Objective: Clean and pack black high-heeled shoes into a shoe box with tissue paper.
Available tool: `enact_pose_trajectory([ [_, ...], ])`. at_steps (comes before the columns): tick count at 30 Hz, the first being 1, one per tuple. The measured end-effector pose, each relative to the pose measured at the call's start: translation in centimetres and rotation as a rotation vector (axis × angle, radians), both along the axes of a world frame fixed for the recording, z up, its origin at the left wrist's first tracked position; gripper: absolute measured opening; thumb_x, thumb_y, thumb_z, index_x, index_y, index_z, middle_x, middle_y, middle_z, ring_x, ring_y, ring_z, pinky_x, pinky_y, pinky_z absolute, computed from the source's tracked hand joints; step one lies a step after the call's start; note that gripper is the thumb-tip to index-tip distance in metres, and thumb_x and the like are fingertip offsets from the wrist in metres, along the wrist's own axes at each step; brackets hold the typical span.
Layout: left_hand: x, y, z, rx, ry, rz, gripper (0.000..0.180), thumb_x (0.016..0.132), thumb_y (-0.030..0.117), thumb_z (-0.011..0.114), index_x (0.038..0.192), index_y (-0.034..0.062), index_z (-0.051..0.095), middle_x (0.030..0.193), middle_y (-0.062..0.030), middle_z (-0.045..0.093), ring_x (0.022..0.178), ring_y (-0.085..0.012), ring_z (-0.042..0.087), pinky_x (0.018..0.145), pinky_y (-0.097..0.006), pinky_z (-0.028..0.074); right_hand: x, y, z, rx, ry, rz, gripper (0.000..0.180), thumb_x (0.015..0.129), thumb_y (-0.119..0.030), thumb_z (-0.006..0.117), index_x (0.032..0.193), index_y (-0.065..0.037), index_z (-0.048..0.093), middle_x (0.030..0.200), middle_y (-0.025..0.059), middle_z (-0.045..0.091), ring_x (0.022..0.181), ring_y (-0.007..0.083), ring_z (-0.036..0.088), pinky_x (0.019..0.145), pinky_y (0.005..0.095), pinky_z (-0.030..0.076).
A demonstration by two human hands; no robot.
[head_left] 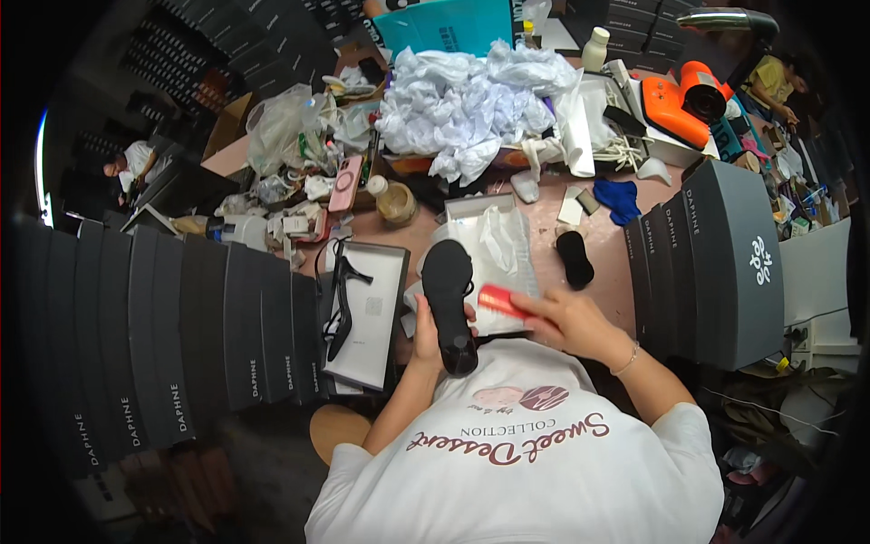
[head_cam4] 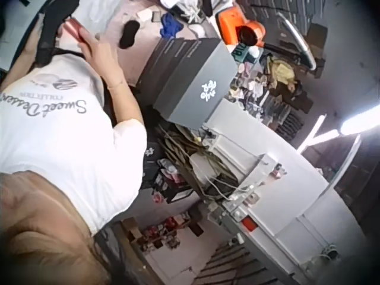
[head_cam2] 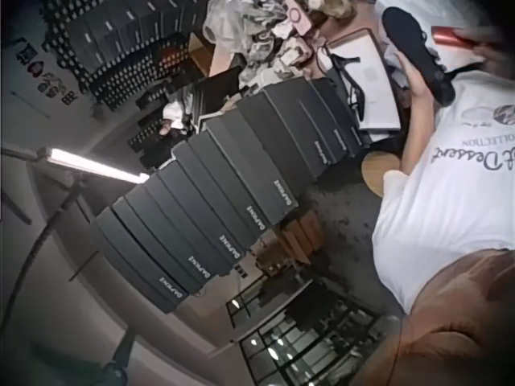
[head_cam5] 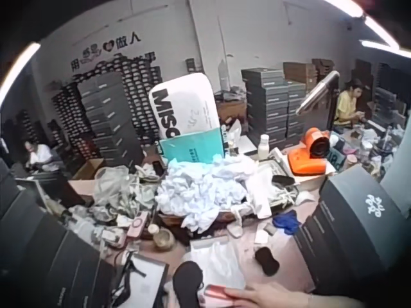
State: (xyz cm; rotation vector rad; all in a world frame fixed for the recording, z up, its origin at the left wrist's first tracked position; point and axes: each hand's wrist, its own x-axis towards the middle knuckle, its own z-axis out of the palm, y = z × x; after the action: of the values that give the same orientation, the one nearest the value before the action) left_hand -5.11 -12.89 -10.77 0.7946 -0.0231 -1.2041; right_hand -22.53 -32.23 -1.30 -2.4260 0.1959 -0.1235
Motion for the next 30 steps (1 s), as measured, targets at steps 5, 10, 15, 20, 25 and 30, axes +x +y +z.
enact_pose_trajectory([
  [5, 0.7, -2.7, 2.8, -0.077, 0.011, -0.004, 0.072, 0.093, 0.065, 0.026, 0.123, 0.0035, 0.05, 0.099, -0.015, 0.061, 0.102, -0.0289, 0.06, 0.091, -0.047, 0.05, 2.2, 3.9, -1.3, 0.169, -0.02, 0.098, 0.033, 0.089, -0.028, 0.058, 0.121, -0.02, 0.061, 0.08, 0.0126, 0.058, 0.065, 0.0312, 0.06, 0.058, 0.0405, 0.048],
  [10, 5.1, -3.2, 4.1, 0.036, -0.061, 0.322, 0.067, 0.092, 0.066, 0.029, 0.109, 0.0057, 0.053, 0.085, -0.0099, 0.06, 0.077, -0.0217, 0.06, 0.074, -0.039, 0.054, -3.4, -1.0, -0.9, -0.019, 0.11, -0.107, 0.037, 0.086, -0.026, 0.062, 0.123, -0.02, 0.06, 0.08, 0.0127, 0.058, 0.065, 0.0305, 0.061, 0.057, 0.0396, 0.049],
  [15, 2.0, -5.5, 5.7, 0.167, -0.114, 0.443, 0.064, 0.093, 0.065, 0.03, 0.107, 0.0072, 0.052, 0.083, -0.0076, 0.06, 0.071, -0.0162, 0.057, 0.063, -0.03, 0.051, 1.9, 4.4, 0.7, -0.158, -0.142, 0.043, 0.037, 0.086, -0.028, 0.063, 0.122, -0.021, 0.059, 0.077, 0.0098, 0.055, 0.057, 0.0278, 0.058, 0.052, 0.0368, 0.049],
  [20, 4.1, -4.9, 5.0, 0.082, -0.194, 0.527, 0.068, 0.09, 0.069, 0.03, 0.107, 0.006, 0.052, 0.082, -0.0067, 0.058, 0.067, -0.02, 0.057, 0.066, -0.035, 0.052, -2.8, -0.3, -2.0, -0.036, 0.004, -0.125, 0.036, 0.087, -0.022, 0.061, 0.123, -0.017, 0.06, 0.076, 0.0109, 0.055, 0.061, 0.0262, 0.057, 0.055, 0.0354, 0.047],
  [25, 2.7, -5.4, 5.1, 0.003, -0.127, 0.44, 0.073, 0.091, 0.068, 0.026, 0.096, 0.0026, 0.057, 0.082, -0.0088, 0.06, 0.068, -0.0208, 0.058, 0.069, -0.038, 0.052, 0.3, 2.9, -2.5, 0.325, -0.057, -0.148, 0.035, 0.089, -0.015, 0.058, 0.124, -0.01, 0.058, 0.079, 0.0174, 0.057, 0.072, 0.0356, 0.055, 0.067, 0.041, 0.044],
  [30, 6.5, -0.7, 1.3, 0.521, -1.206, 0.085, 0.042, 0.089, 0.027, 0.064, 0.115, -0.0042, 0.058, 0.111, -0.0145, 0.062, 0.102, -0.0256, 0.058, 0.086, -0.031, 0.046, -4.0, -2.5, -3.6, 0.197, 0.051, -0.456, 0.036, 0.085, -0.009, 0.062, 0.121, -0.007, 0.06, 0.085, 0.0178, 0.061, 0.074, 0.0317, 0.06, 0.069, 0.0365, 0.047],
])
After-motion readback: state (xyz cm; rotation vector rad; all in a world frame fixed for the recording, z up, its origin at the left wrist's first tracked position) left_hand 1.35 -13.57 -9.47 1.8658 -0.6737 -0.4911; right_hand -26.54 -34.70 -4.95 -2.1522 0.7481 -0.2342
